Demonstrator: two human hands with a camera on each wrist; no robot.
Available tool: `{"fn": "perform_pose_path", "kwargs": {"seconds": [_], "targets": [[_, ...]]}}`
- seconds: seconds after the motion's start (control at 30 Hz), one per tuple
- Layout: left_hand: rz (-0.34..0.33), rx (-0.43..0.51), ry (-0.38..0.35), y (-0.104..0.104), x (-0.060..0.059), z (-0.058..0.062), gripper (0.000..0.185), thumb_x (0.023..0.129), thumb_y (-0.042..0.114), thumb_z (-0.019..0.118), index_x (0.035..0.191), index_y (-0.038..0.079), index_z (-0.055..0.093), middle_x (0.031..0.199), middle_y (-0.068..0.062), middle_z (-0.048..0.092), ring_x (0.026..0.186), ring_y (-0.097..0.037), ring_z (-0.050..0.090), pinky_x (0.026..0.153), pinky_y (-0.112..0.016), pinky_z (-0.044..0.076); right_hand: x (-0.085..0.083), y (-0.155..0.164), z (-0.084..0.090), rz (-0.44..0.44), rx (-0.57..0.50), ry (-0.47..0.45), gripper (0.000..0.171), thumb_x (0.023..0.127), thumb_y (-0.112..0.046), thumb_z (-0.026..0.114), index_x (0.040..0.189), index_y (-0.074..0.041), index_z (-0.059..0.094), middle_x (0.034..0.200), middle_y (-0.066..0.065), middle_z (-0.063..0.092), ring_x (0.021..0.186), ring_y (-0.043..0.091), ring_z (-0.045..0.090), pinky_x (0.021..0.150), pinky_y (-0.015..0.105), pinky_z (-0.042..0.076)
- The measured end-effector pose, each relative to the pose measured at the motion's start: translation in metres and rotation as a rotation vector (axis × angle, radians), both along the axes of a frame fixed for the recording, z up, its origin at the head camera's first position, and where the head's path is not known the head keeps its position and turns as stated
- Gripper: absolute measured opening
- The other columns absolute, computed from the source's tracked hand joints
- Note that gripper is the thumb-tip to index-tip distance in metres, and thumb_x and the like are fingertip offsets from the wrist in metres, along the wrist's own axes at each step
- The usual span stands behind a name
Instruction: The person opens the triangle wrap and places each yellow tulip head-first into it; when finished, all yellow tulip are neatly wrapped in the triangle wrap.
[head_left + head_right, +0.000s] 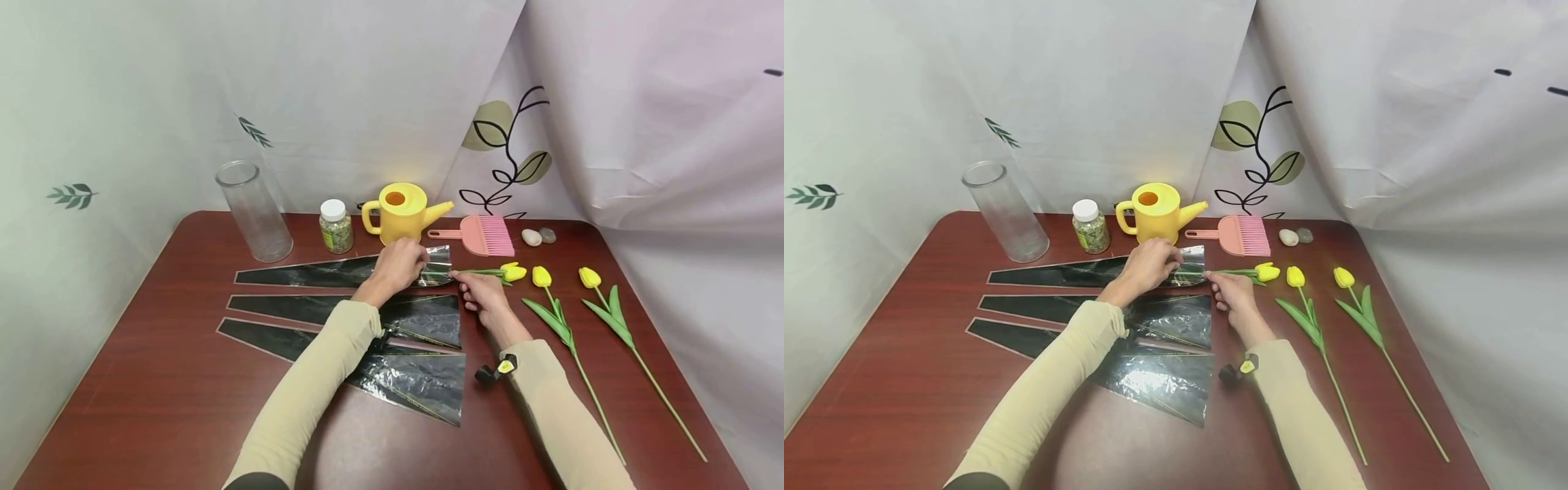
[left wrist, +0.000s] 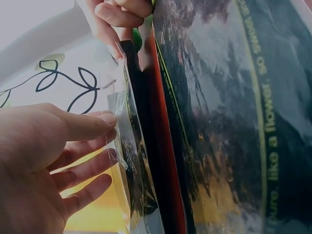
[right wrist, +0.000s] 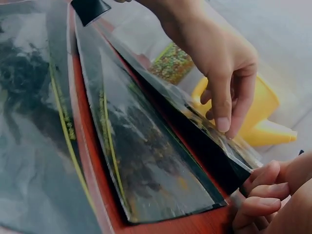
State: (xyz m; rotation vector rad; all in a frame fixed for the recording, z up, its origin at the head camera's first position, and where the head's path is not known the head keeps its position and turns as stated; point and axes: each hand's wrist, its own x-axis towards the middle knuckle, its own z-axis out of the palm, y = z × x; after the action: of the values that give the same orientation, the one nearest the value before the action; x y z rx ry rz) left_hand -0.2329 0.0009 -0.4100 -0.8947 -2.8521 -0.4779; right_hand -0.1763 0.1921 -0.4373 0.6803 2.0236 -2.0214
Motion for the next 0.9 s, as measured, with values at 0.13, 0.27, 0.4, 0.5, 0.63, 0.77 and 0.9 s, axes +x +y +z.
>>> {"fn": "perform_pose_path", "kwargs": {"seconds": [0.13, 0.27, 0.4, 0.5, 0.63, 0.77, 0.9], "targets": [[-0.008, 0.002, 0.009, 0.0, 0.0, 0.0, 0.01, 0.091, 0.018, 0.071, 0.098, 0.018, 0.079, 0.098, 0.001, 0.069, 0.094, -0.019, 0.063, 0.078, -0.035, 0.053, 0.009, 0.009, 0.01, 0.082, 0.203, 0.153, 0.028, 0.095, -0.025, 0.065, 0.114, -0.005, 0.072, 0.068, 0.002, 0.057, 0.05, 0.007, 0.041, 0.046, 0.02, 0.035], [-0.009, 0.004, 0.018, -0.001, 0.0, -0.001, 0.01, 0.092, 0.018, 0.07, 0.097, 0.018, 0.079, 0.098, 0.002, 0.069, 0.093, -0.018, 0.063, 0.078, -0.035, 0.053, 0.014, 0.035, 0.023, 0.159, 0.619, 0.494, 0.021, 0.093, -0.025, 0.068, 0.104, -0.008, 0.074, 0.073, 0.007, 0.066, 0.056, 0.012, 0.052, 0.05, 0.024, 0.039], [-0.013, 0.005, 0.022, -0.001, -0.001, -0.002, 0.01, 0.092, 0.018, 0.07, 0.097, 0.018, 0.079, 0.097, 0.001, 0.069, 0.093, -0.019, 0.063, 0.077, -0.035, 0.053, 0.01, 0.07, 0.031, 0.234, 1.074, 0.788, 0.01, 0.088, -0.019, 0.072, 0.095, -0.013, 0.073, 0.08, 0.002, 0.066, 0.073, 0.02, 0.057, 0.059, 0.036, 0.045], [-0.015, 0.001, 0.022, -0.001, -0.001, -0.003, 0.01, 0.091, 0.017, 0.071, 0.097, 0.018, 0.079, 0.096, 0.001, 0.068, 0.092, -0.019, 0.063, 0.077, -0.035, 0.053, 0.001, 0.093, 0.032, 0.355, 1.25, 0.896, 0.015, 0.082, -0.013, 0.076, 0.096, -0.01, 0.072, 0.094, 0.006, 0.065, 0.094, 0.027, 0.055, 0.075, 0.046, 0.046], [-0.012, -0.005, 0.018, 0.0, -0.001, -0.003, 0.01, 0.091, 0.018, 0.071, 0.098, 0.019, 0.079, 0.096, 0.001, 0.067, 0.093, -0.019, 0.063, 0.077, -0.035, 0.053, -0.013, 0.108, 0.031, 0.559, 1.314, 0.898, 0.023, 0.078, -0.01, 0.078, 0.099, -0.006, 0.073, 0.114, 0.015, 0.061, 0.112, 0.035, 0.048, 0.091, 0.05, 0.037], [-0.011, -0.007, 0.017, 0.0, -0.001, -0.003, 0.01, 0.091, 0.018, 0.071, 0.098, 0.019, 0.078, 0.097, 0.002, 0.067, 0.093, -0.018, 0.063, 0.077, -0.035, 0.053, -0.022, 0.111, 0.027, 0.689, 1.349, 0.829, 0.024, 0.075, -0.014, 0.077, 0.098, -0.008, 0.074, 0.125, 0.019, 0.057, 0.12, 0.039, 0.045, 0.096, 0.053, 0.035], [-0.017, 0.003, 0.016, 0.0, -0.001, -0.002, 0.01, 0.092, 0.018, 0.07, 0.098, 0.018, 0.078, 0.096, 0.001, 0.067, 0.093, -0.018, 0.063, 0.078, -0.035, 0.053, -0.027, 0.109, 0.025, 0.728, 1.346, 0.783, 0.021, 0.075, -0.015, 0.077, 0.093, -0.006, 0.074, 0.128, 0.019, 0.056, 0.122, 0.039, 0.043, 0.102, 0.055, 0.031]]}}
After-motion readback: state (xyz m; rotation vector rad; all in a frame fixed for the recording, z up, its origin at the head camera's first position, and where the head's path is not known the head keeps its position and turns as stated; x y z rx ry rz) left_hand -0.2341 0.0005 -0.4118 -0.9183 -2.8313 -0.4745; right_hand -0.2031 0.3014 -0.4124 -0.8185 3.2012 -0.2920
